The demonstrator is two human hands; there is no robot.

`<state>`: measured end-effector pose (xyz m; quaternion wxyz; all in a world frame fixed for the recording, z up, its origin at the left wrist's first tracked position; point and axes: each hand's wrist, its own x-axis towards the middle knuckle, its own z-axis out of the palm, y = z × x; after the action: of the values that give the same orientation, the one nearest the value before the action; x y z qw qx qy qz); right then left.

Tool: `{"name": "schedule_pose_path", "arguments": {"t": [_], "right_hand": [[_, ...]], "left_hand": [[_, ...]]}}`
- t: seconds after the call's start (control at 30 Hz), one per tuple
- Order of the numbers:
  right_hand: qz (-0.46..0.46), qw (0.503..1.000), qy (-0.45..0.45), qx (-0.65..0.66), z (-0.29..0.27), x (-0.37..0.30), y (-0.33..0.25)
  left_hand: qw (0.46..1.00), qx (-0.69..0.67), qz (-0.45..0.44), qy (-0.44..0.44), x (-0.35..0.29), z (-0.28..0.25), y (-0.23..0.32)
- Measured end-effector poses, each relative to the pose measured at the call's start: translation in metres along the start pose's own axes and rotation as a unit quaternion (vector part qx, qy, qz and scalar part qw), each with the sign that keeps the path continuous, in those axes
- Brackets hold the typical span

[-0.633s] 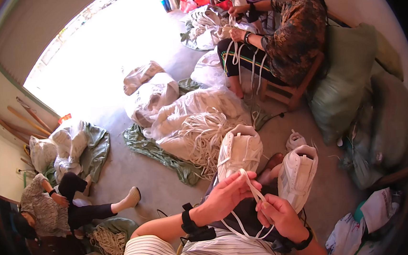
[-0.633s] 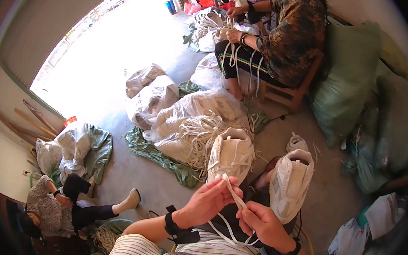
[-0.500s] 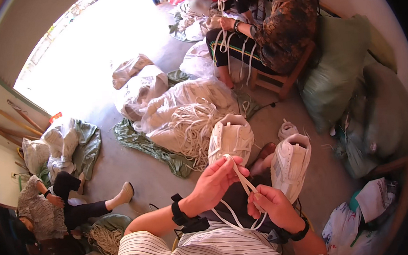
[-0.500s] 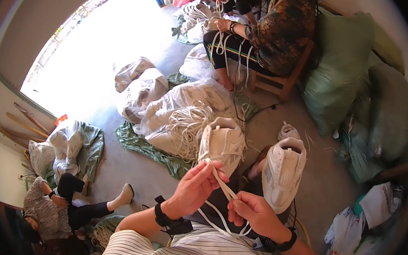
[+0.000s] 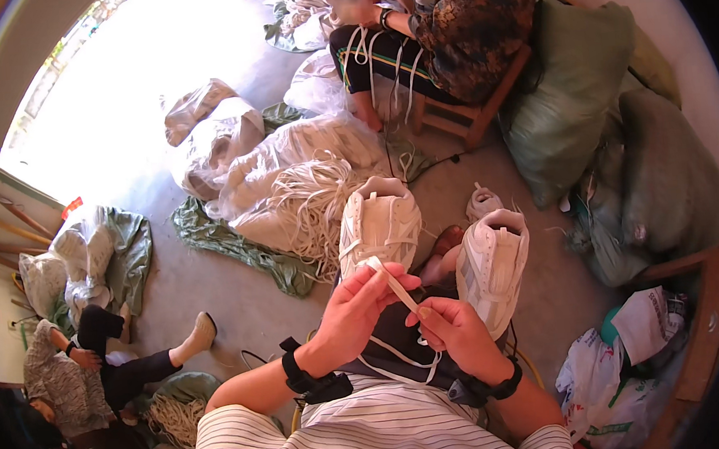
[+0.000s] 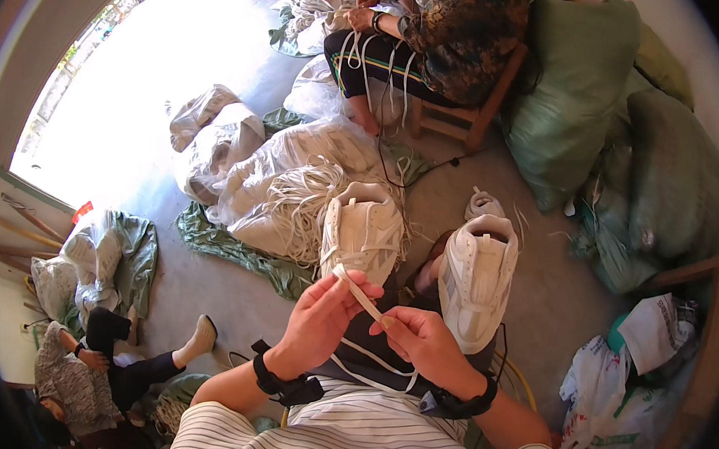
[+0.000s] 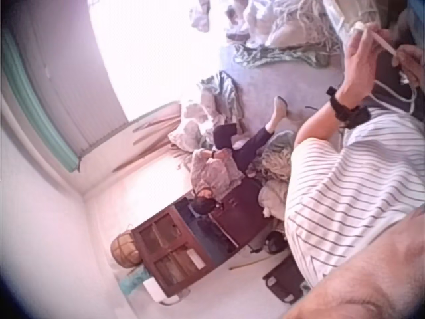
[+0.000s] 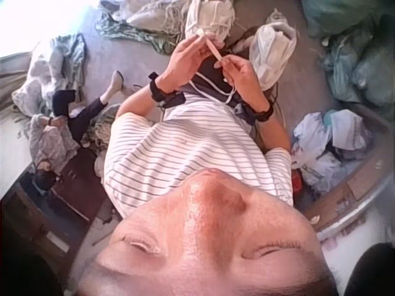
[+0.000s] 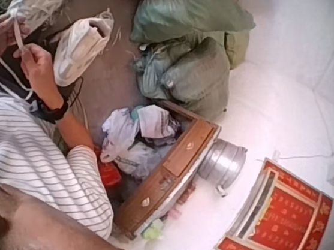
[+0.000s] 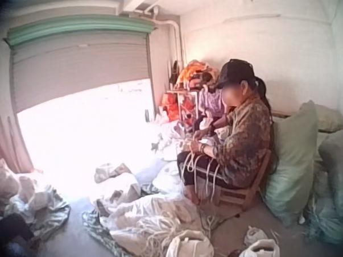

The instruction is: Insert and thread laces into a pair of white athletic shoes.

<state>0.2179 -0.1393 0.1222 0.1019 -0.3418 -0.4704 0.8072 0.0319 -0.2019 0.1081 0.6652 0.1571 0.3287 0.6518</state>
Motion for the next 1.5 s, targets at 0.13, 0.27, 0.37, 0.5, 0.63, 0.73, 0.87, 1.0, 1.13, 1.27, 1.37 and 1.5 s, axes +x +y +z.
{"name": "schedule_pose_path", "arguments": {"t": [0.13, 0.27, 0.37, 0.5, 0.63, 0.73, 0.87, 1.0, 1.13, 1.27, 1.37, 1.5], "right_hand": [[-0.011, 0.999, -0.047, -0.02, -0.009, 0.003, 0.007], [-0.054, 0.998, -0.017, 0.028, -0.005, 0.018, 0.002], [-0.063, 0.997, 0.007, 0.038, -0.01, 0.028, 0.005], [-0.031, 0.999, -0.004, -0.027, -0.024, 0.031, 0.009], [-0.032, 0.999, 0.012, 0.018, -0.023, 0.035, 0.01], [-0.05, 0.996, 0.043, 0.062, -0.021, 0.041, 0.009], [-0.055, 0.996, 0.044, 0.052, -0.032, 0.046, 0.015], [-0.045, 0.999, 0.024, -0.001, -0.046, 0.046, 0.026], [-0.062, 0.997, 0.03, 0.018, -0.049, 0.046, 0.024], [-0.08, 0.996, 0.043, 0.019, -0.044, 0.053, 0.018], [-0.074, 0.996, 0.049, 0.026, -0.047, 0.049, 0.023], [-0.067, 0.997, 0.025, -0.002, -0.055, 0.04, 0.025]], "left_hand": [[0.999, 0.038, 0.025, -0.001, 0.008, -0.011, 0.001], [0.993, 0.112, -0.042, -0.023, 0.011, -0.01, -0.006], [0.985, 0.154, -0.07, -0.04, 0.016, -0.009, -0.011], [0.995, 0.078, -0.036, -0.042, 0.025, -0.008, -0.013], [0.996, 0.073, -0.042, -0.023, 0.031, -0.017, -0.021], [0.994, 0.102, -0.038, -0.024, 0.035, -0.021, -0.027], [0.996, 0.057, -0.043, -0.046, 0.042, -0.02, -0.028], [0.997, 0.071, -0.025, -0.006, 0.051, -0.013, -0.032], [0.993, 0.116, -0.022, -0.023, 0.056, -0.014, -0.039], [0.99, 0.121, -0.067, -0.02, 0.053, -0.014, -0.041], [0.994, 0.091, -0.054, -0.007, 0.055, -0.006, -0.038], [0.997, 0.073, -0.017, -0.011, 0.058, -0.007, -0.04]]}}
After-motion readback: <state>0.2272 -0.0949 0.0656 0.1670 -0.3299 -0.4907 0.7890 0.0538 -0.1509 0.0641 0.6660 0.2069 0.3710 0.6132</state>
